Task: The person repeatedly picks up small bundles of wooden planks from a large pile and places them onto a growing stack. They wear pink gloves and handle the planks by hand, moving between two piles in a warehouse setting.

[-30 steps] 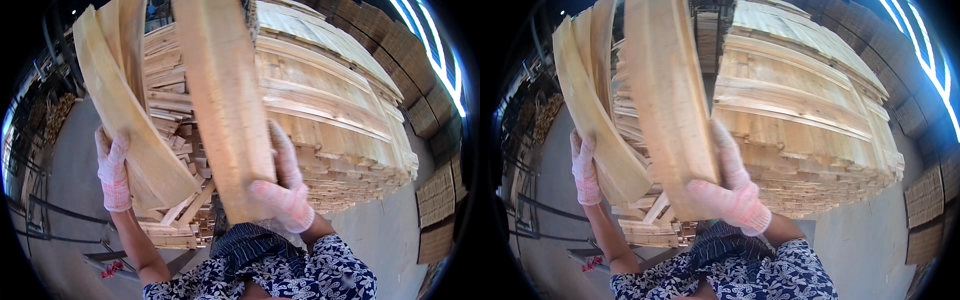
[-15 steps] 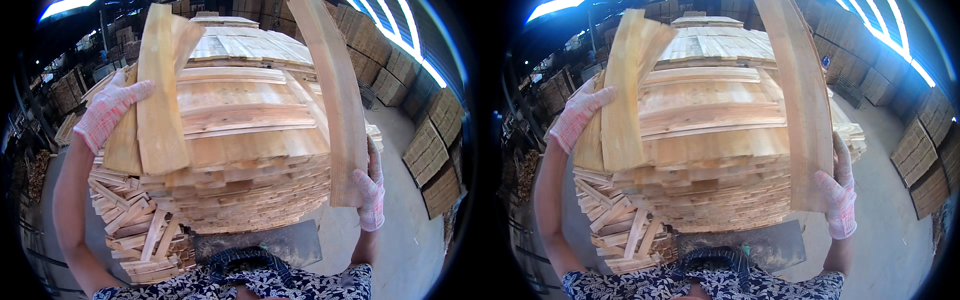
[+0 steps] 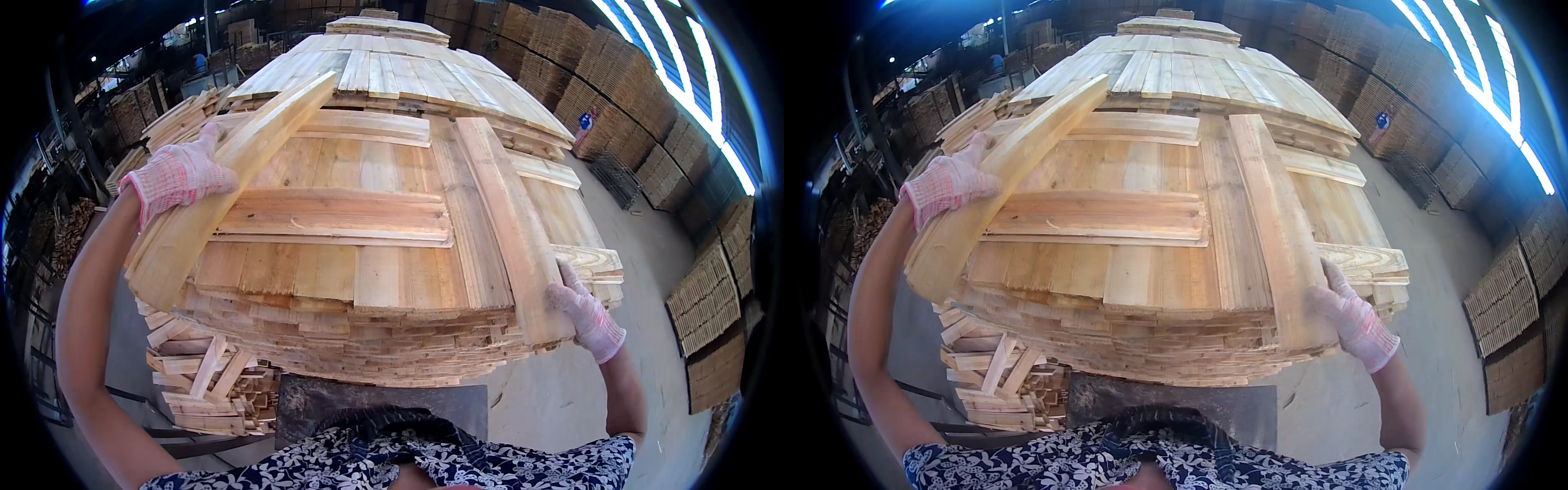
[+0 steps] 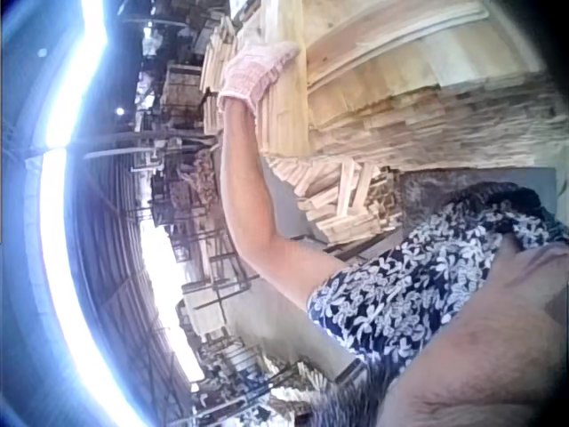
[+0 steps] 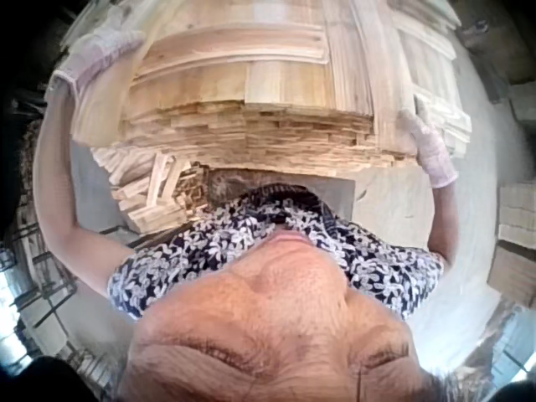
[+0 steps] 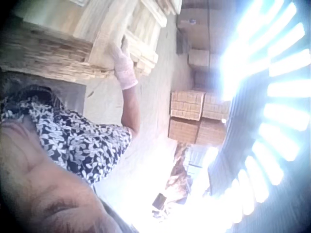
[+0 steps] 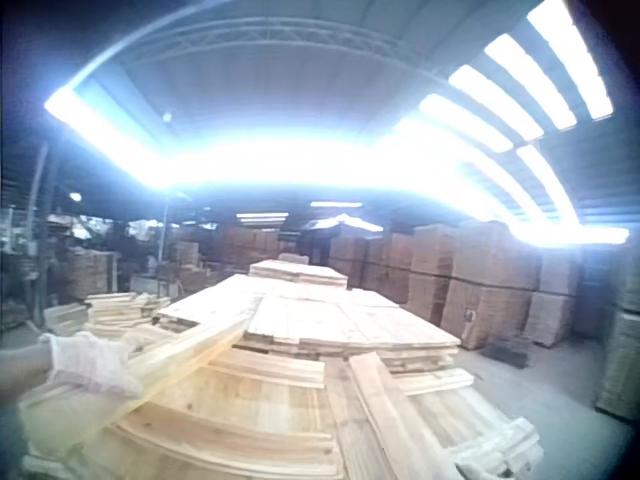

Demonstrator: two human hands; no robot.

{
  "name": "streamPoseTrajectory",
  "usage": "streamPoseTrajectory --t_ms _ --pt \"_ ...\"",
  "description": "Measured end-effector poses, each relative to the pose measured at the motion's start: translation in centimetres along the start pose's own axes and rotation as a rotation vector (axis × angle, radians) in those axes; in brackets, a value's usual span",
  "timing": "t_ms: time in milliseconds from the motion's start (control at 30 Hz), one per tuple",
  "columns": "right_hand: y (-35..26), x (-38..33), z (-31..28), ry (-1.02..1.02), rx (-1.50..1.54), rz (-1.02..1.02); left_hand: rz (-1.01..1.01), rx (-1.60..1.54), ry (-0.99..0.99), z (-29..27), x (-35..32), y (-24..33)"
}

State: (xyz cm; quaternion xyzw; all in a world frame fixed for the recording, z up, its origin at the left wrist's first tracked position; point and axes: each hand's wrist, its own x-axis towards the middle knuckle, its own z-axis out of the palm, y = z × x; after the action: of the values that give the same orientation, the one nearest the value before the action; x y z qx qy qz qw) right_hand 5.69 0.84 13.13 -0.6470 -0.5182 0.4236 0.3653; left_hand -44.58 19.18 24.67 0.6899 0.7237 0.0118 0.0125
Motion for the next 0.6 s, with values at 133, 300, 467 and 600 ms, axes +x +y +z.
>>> streamPoseTrajectory --t_ms 133,300,467,600 --pt "-4.5 2.5 -2.6 -0.193 -0.451 0.2 -0.022 -0.008 -0.059 -0.9 -0.6 1.3" --pt "-7.3 11.1 0.6 0.113 -0.909 -0.084 0.051 -0.051 -0.091 -0.9 -0.3 0.3" --pt "-8.3 15.0 3.7 0.094 -1.06 0.059 0.055 -0.142 -0.059 0.1 1.9 -1.4" --pt "-5.5 16.0 0.1 0.126 -0.879 -0.068 0.141 -0.204 -0.022 1.1 2.3 -2.3"
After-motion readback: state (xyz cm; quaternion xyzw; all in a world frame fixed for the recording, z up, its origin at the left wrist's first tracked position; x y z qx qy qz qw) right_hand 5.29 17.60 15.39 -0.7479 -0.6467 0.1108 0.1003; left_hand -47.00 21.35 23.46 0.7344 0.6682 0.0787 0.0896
